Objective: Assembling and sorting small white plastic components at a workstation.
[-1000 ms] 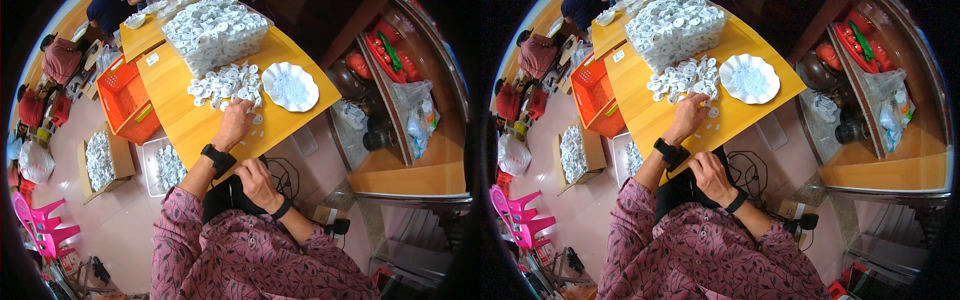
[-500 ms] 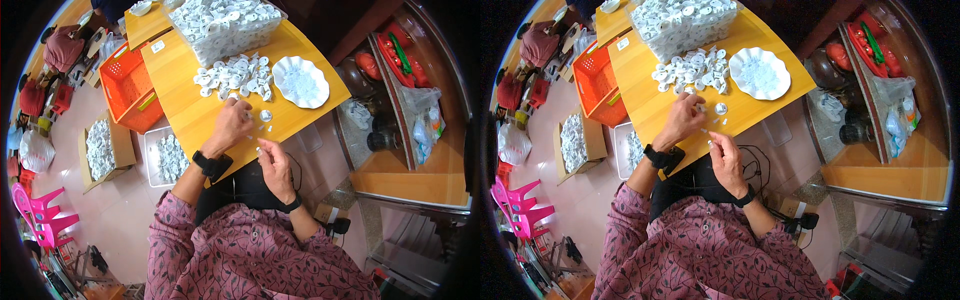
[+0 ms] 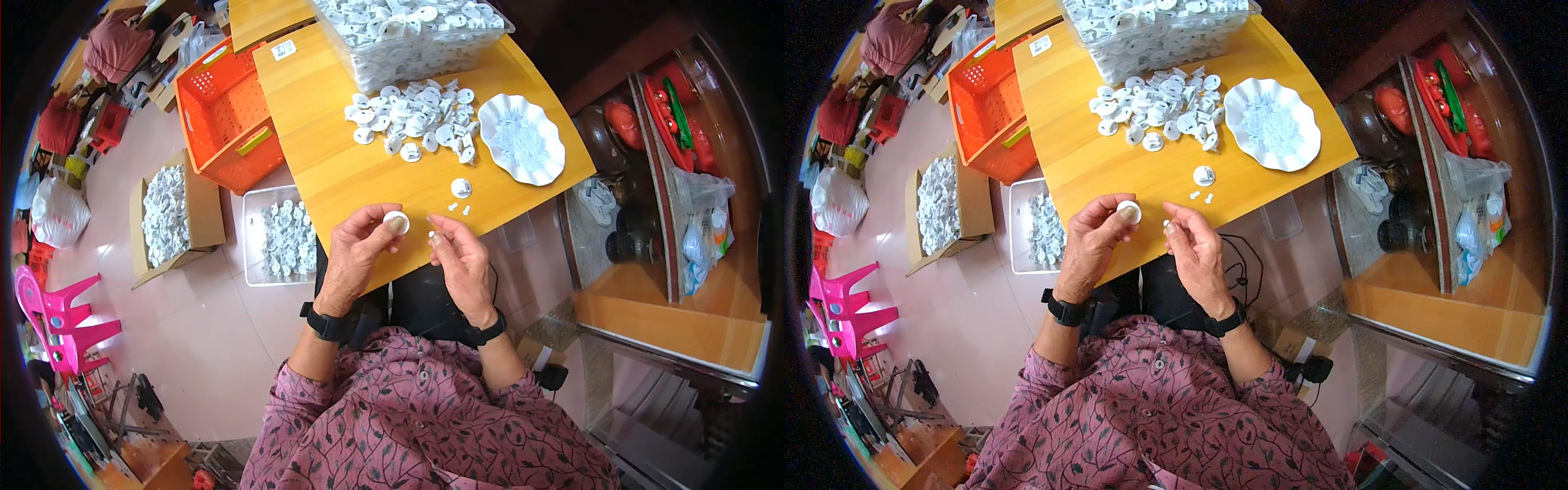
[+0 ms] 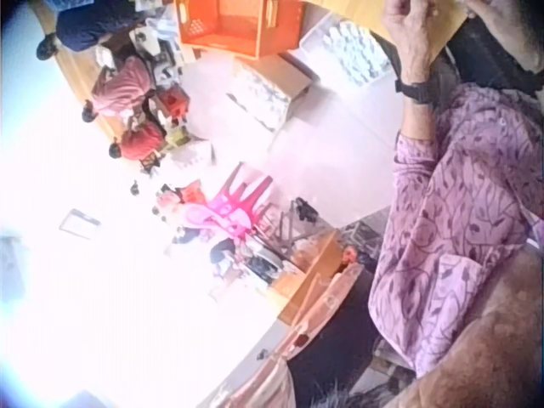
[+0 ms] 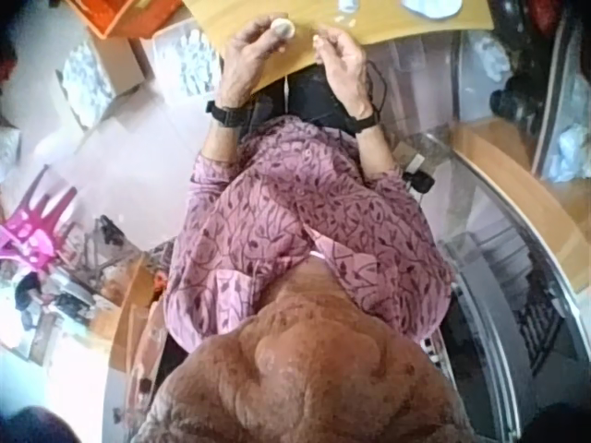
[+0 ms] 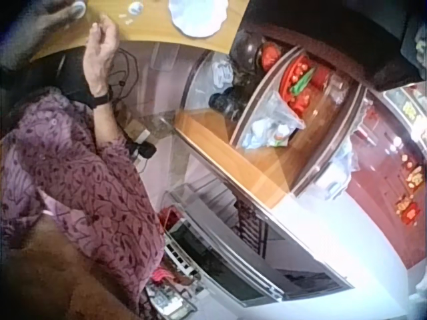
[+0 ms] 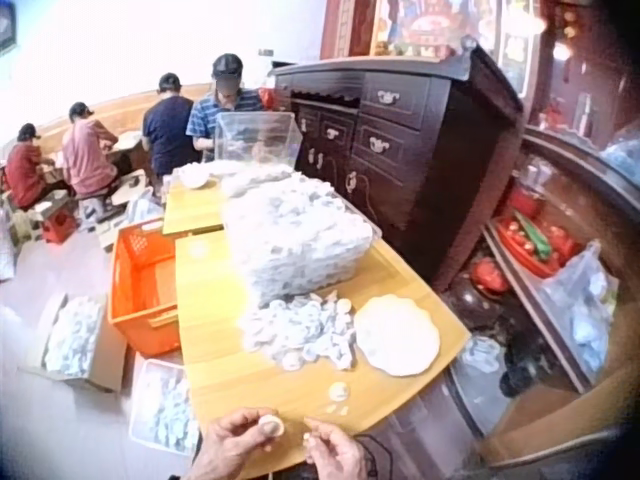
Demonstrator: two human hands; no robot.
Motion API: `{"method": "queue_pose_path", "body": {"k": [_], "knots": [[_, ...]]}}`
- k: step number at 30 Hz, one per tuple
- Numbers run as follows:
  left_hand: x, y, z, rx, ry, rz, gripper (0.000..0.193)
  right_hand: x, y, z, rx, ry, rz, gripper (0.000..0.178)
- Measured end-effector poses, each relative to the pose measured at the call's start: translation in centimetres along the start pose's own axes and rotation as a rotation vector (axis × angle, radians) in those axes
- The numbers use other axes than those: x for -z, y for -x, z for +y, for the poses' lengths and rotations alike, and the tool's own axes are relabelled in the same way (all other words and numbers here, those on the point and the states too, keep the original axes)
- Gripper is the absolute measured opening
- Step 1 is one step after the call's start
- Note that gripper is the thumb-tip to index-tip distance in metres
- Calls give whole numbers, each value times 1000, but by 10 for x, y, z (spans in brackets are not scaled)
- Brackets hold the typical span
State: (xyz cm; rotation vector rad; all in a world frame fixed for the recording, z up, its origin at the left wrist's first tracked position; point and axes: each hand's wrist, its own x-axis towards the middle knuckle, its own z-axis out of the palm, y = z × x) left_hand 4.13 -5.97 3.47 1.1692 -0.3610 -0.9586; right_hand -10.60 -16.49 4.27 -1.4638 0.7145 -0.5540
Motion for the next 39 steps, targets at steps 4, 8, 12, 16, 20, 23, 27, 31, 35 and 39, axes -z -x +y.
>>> {"method": "queue_pose_path", "body": {"k": [4,8,12,16,20,23,27,31,35,39], "knots": [[7,5,-8,52,117,28,30,-2,-1,-1,2,100,-56,23],[6,9,-9,77,241,45,32,-7,-2,0,-48,20,-40,20],[10,11,-11,84,274,46,33,-10,-5,3,-43,-23,-59,17],[15,12,-14,43,231,-5,37,-14,-6,-4,-65,-87,-75,19],[15,13,-12,15,224,-33,44,-20,-7,-10,-93,-77,-32,19],[19,13,-14,37,267,-53,44,-20,-8,-6,-38,-23,-23,15],[19,15,-13,47,332,-61,40,-18,-11,2,248,197,27,11],[22,17,-14,78,383,-99,42,-22,-7,-5,32,27,40,13],[22,19,-16,83,417,-111,43,-26,-4,-13,-47,-22,40,16],[21,22,-13,93,438,-96,40,-27,-1,-16,-62,-38,62,14]]}}
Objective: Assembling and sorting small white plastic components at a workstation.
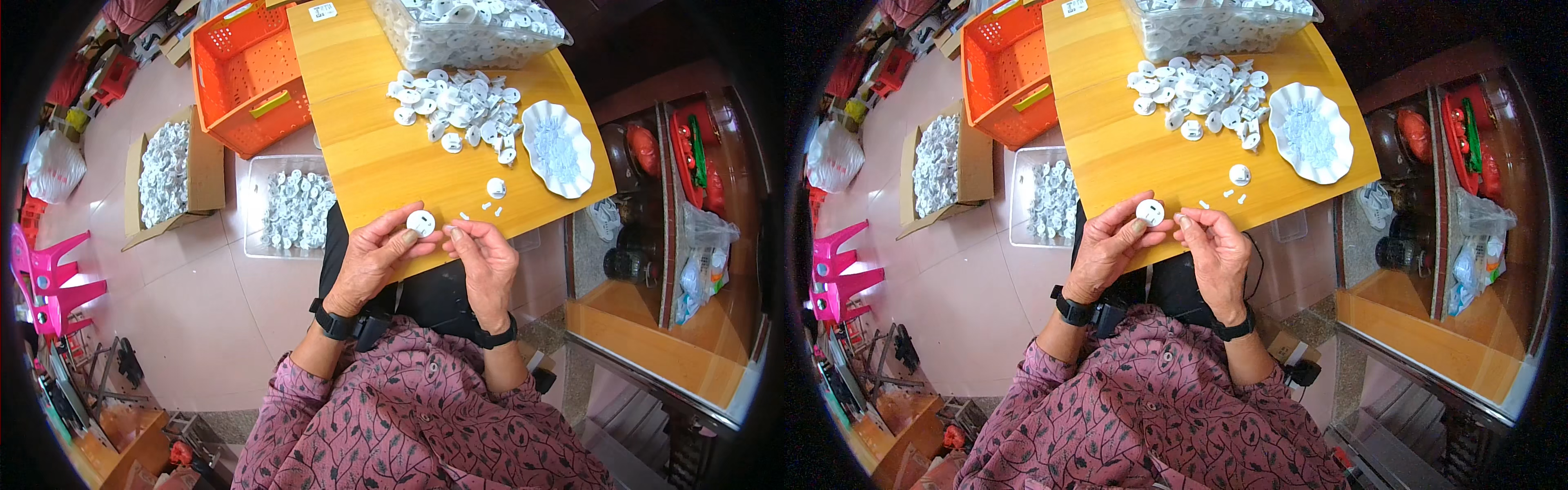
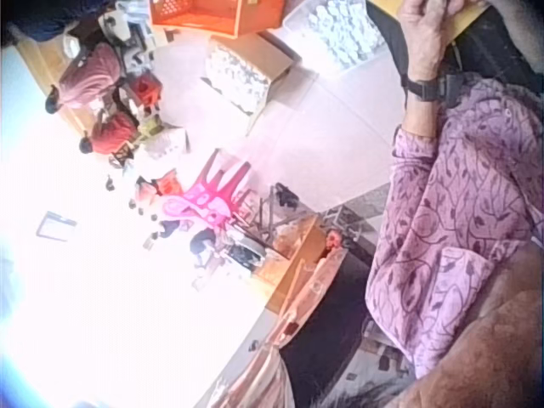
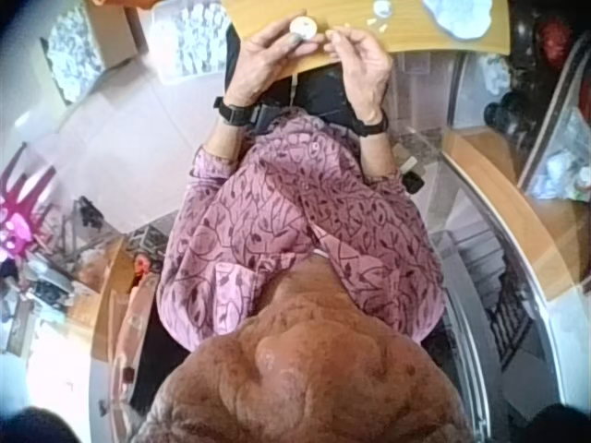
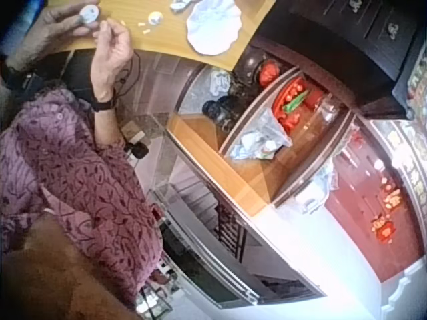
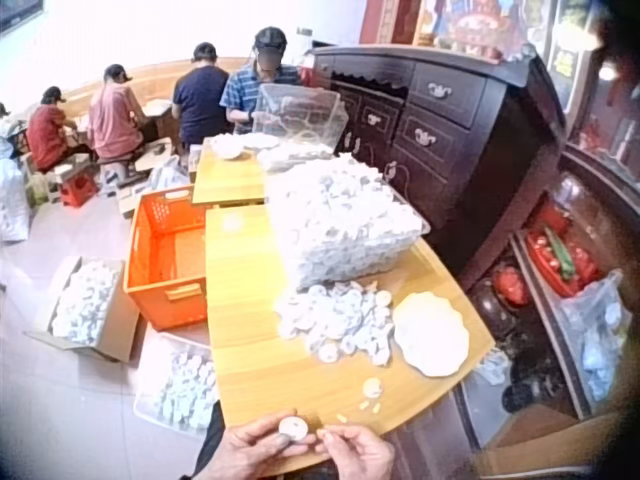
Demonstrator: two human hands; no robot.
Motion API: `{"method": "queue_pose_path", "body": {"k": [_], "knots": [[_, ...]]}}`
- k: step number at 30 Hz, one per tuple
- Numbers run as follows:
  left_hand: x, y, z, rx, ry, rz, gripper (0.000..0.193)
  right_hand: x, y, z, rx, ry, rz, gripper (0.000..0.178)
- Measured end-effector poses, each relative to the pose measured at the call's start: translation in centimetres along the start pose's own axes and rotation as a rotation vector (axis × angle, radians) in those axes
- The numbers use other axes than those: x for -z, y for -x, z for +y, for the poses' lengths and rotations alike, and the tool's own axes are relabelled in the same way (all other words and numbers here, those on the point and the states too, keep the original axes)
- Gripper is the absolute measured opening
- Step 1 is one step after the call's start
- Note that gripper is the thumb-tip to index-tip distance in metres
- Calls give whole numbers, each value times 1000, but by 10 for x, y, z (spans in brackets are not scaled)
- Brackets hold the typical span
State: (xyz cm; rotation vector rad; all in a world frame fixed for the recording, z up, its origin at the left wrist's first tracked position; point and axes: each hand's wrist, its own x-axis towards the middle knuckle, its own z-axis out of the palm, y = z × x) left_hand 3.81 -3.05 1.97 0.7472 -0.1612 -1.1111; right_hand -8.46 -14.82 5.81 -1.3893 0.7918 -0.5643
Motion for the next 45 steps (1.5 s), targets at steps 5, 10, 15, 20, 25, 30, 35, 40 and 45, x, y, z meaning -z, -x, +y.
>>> {"method": "queue_pose_path", "body": {"k": [5,10,15,20,25,30,35,40,45], "knots": [[2,0,-2,17,-20,-28,41,-1,-1,1,267,96,-13,11],[1,0,-5,-1,-1,-37,42,-6,-2,4,238,61,-8,12],[4,1,-8,-10,0,-43,43,-8,-2,6,224,33,-7,13],[3,2,-7,1,17,-52,45,-10,-1,4,228,79,4,13],[4,1,-9,-11,36,-49,45,-11,0,9,273,103,-3,12],[5,1,-10,-33,34,-60,42,-11,0,10,288,135,11,12],[9,2,-12,-25,155,-83,35,-12,2,2,508,506,51,14],[9,1,-13,-59,97,-84,35,-12,4,2,535,547,64,11],[5,4,-9,-70,119,-76,36,-13,7,0,557,584,63,8]]}}
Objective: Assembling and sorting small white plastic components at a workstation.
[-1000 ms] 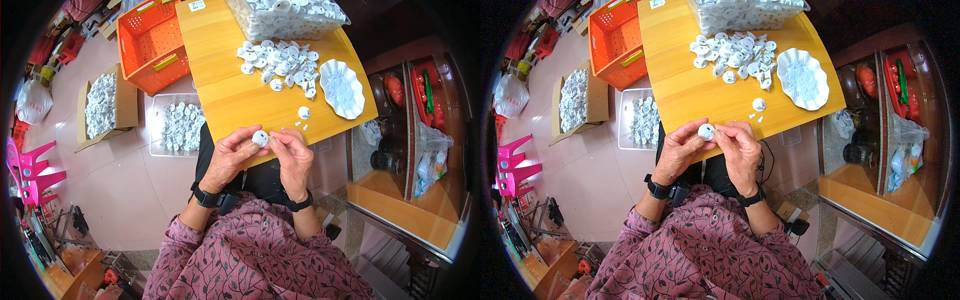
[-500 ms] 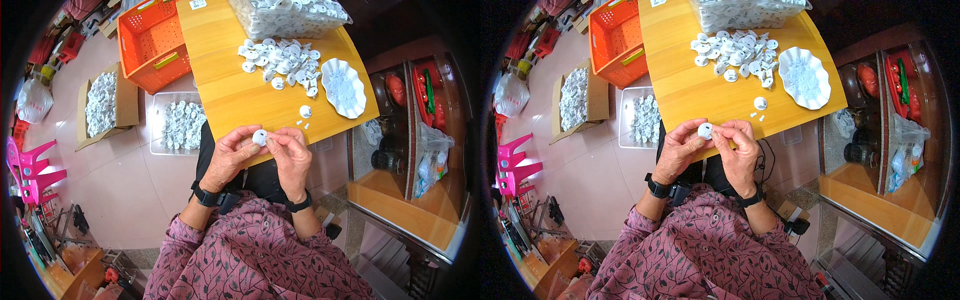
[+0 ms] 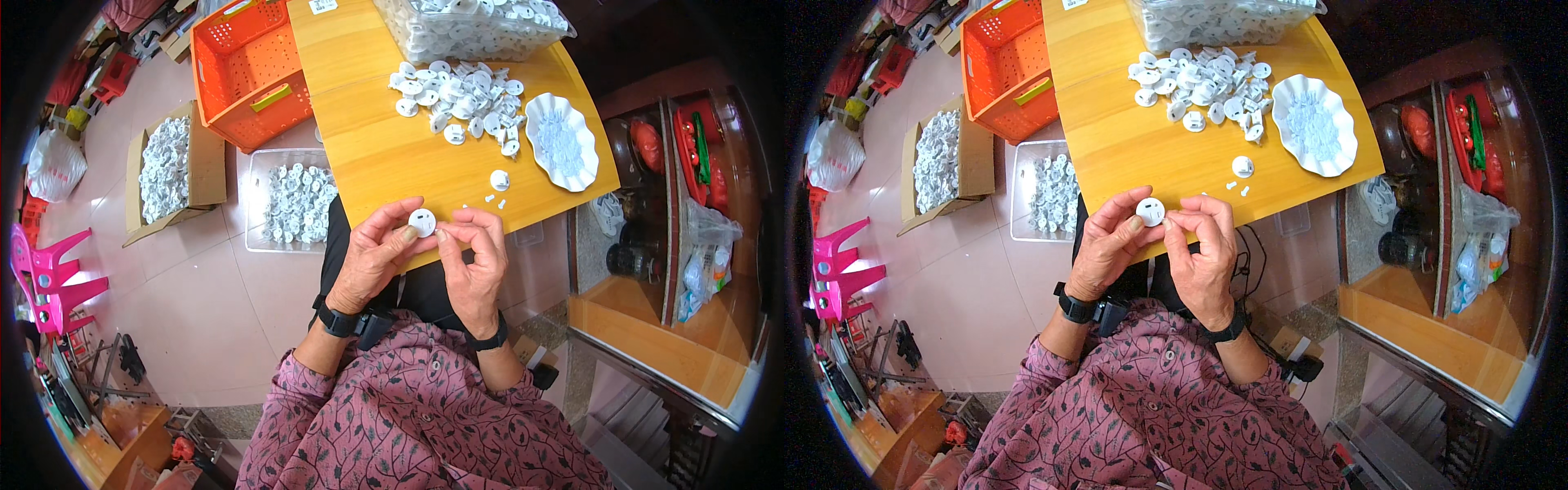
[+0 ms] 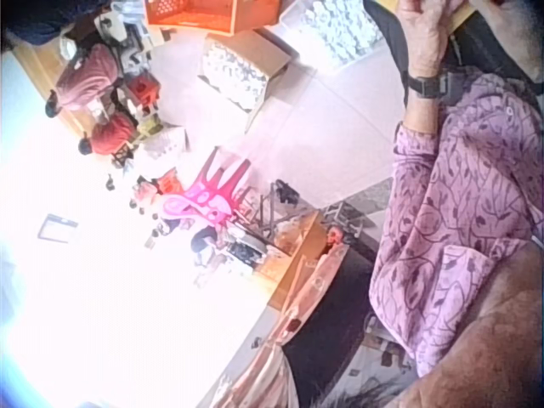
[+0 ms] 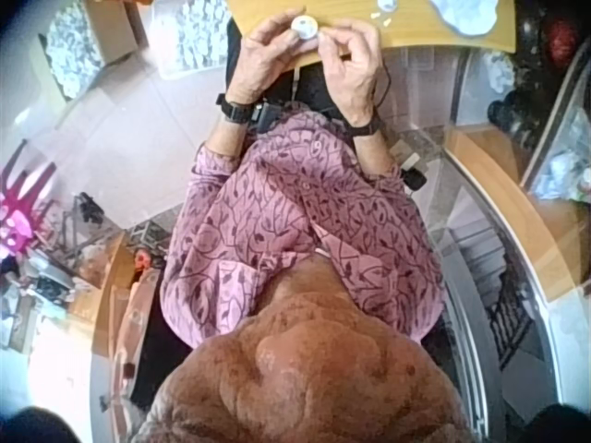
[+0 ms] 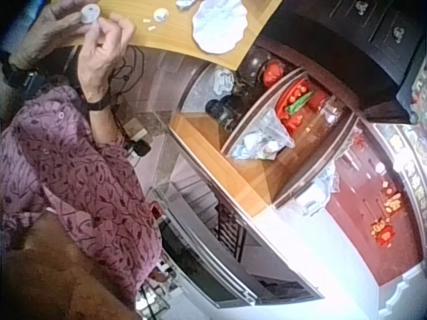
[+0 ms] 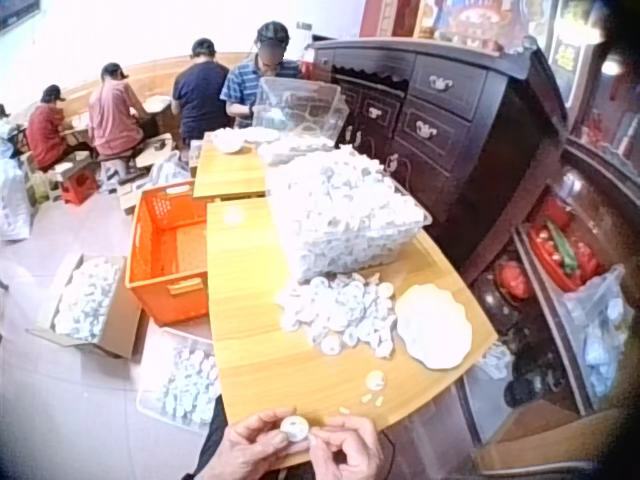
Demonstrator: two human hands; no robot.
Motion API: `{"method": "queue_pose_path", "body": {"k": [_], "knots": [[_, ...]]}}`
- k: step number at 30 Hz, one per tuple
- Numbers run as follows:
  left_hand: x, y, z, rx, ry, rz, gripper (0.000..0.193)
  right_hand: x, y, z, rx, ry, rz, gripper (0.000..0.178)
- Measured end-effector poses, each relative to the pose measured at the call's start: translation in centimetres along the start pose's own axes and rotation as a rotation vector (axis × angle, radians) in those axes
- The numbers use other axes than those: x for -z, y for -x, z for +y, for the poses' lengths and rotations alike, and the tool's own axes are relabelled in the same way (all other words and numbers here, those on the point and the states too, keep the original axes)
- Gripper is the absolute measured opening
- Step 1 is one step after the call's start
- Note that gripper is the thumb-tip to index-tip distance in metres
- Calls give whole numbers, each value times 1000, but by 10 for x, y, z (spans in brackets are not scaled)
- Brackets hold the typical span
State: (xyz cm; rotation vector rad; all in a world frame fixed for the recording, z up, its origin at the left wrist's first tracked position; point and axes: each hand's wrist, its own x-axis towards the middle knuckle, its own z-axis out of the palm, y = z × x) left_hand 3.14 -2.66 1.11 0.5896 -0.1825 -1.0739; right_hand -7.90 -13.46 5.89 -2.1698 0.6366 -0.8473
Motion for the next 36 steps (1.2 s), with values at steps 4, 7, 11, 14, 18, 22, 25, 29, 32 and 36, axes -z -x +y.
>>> {"method": "queue_pose_path", "body": {"k": [4,7,11,14,18,22,25,29,32,36], "knots": [[-3,1,1,32,5,4,37,-3,1,-1,-44,-105,-2,11],[-2,2,0,44,-10,15,37,-5,1,-2,3,-111,-5,12],[-1,3,-1,32,-16,7,36,-7,2,-1,1,-151,0,11],[-1,4,-2,22,-21,-3,37,-8,2,0,-2,-167,8,11],[-1,5,-3,4,-63,-1,38,-9,3,0,2,-169,10,10],[-1,5,-5,-12,-103,9,39,-9,4,0,-15,-186,10,9],[-2,5,-5,-32,-129,15,38,-9,4,-1,-20,-188,7,9],[-4,6,-3,-39,-151,13,37,-10,5,-1,-13,-199,6,9],[-4,6,-3,-32,-146,3,36,-10,5,-2,-4,-185,11,9],[0,7,-3,-16,-173,-2,36,-11,8,1,3,-182,5,10]]}}
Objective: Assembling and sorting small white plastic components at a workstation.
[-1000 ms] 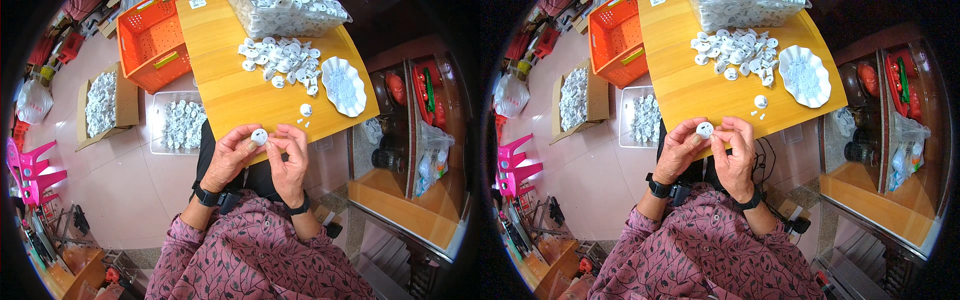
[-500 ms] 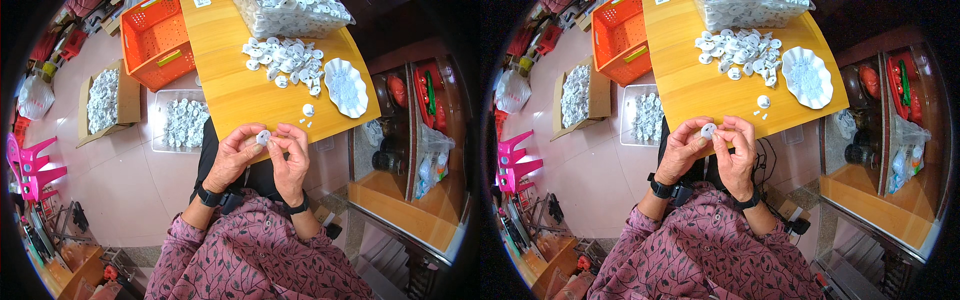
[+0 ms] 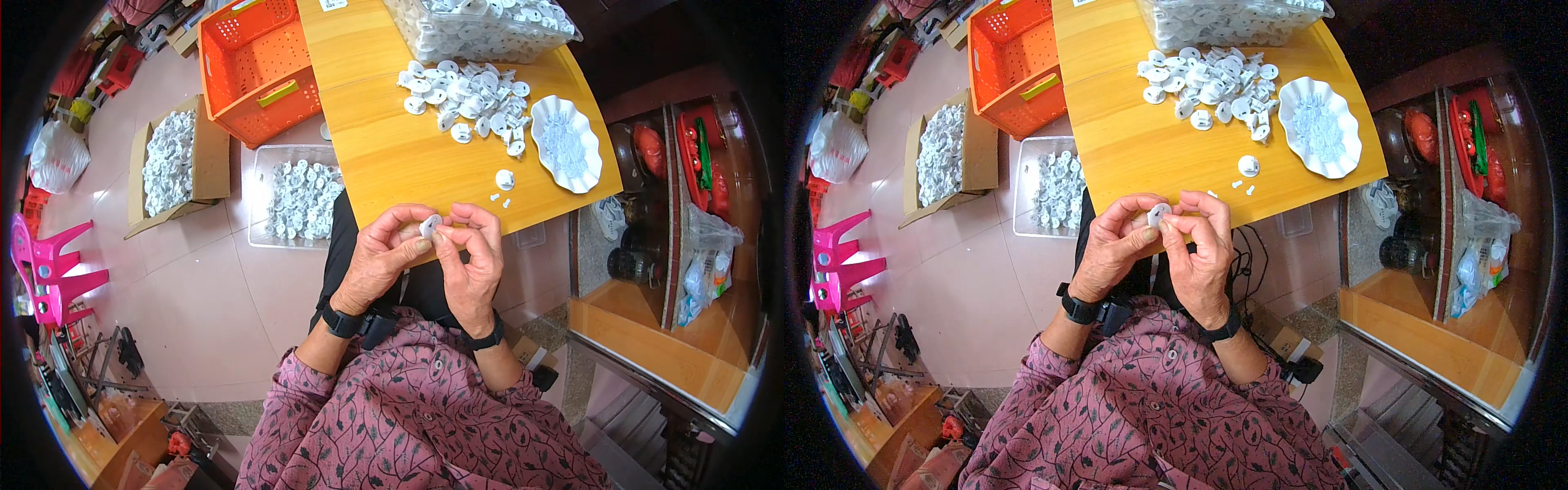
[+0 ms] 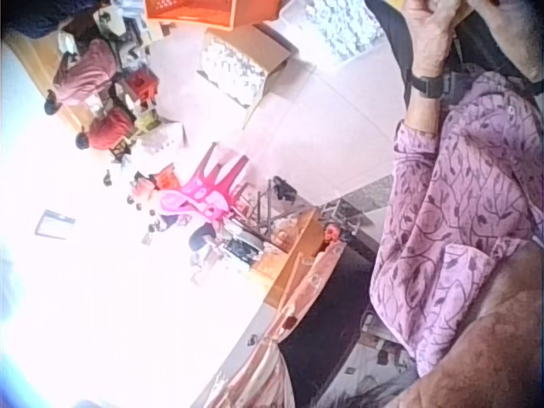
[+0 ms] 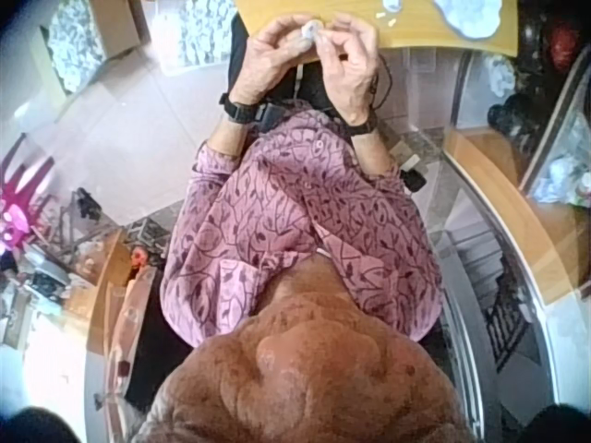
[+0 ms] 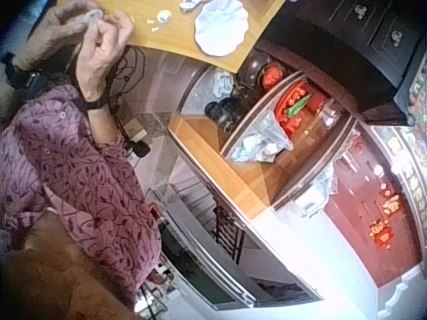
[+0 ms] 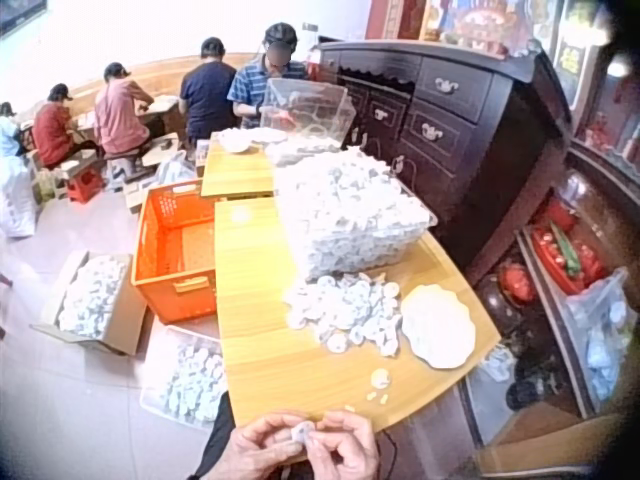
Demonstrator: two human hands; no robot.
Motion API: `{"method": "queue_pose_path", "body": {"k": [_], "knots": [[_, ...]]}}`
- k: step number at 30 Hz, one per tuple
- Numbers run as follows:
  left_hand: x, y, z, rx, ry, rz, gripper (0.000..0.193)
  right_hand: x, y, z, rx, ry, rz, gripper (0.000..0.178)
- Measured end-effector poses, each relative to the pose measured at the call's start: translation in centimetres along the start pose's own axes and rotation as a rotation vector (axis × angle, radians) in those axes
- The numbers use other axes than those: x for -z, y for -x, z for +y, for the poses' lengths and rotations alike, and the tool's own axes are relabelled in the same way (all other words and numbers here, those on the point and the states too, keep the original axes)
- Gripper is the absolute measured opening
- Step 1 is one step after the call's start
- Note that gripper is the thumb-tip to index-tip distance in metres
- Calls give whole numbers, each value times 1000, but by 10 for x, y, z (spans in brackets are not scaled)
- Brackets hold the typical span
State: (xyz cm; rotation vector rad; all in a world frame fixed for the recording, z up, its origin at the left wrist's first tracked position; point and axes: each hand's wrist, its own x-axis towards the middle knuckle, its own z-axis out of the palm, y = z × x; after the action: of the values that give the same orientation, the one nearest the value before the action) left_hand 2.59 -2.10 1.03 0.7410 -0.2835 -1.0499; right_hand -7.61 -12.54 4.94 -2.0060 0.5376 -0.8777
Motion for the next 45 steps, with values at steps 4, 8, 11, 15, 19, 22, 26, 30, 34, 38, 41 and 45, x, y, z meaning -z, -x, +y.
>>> {"method": "queue_pose_path", "body": {"k": [4,8,11,15,19,22,26,30,34,38,41,45], "knots": [[2,0,0,8,-26,15,36,0,0,0,-4,18,-25,11],[4,0,-1,13,-42,69,35,4,-4,-2,10,108,-46,15],[1,1,2,28,3,73,34,8,-6,-1,41,131,-72,15],[2,1,0,22,22,87,35,6,-6,-5,-11,72,-80,12],[1,1,1,25,-33,106,35,5,-5,-4,-10,94,-93,11],[0,1,0,13,-56,113,34,5,-5,-4,7,123,-100,11],[-1,1,1,10,-96,111,32,2,-2,-3,-5,129,-100,10],[-3,1,1,29,-103,99,32,2,-1,0,1,148,-84,10],[-1,2,-1,0,-129,98,32,2,0,-1,0,155,-88,10],[-2,2,0,-3,-122,99,32,-1,2,-3,-2,145,-76,10],[-2,2,-1,-21,-118,82,32,-2,3,-1,-2,139,-76,11],[-1,3,-2,-13,-111,74,32,-2,4,1,31,158,-62,11]]}}
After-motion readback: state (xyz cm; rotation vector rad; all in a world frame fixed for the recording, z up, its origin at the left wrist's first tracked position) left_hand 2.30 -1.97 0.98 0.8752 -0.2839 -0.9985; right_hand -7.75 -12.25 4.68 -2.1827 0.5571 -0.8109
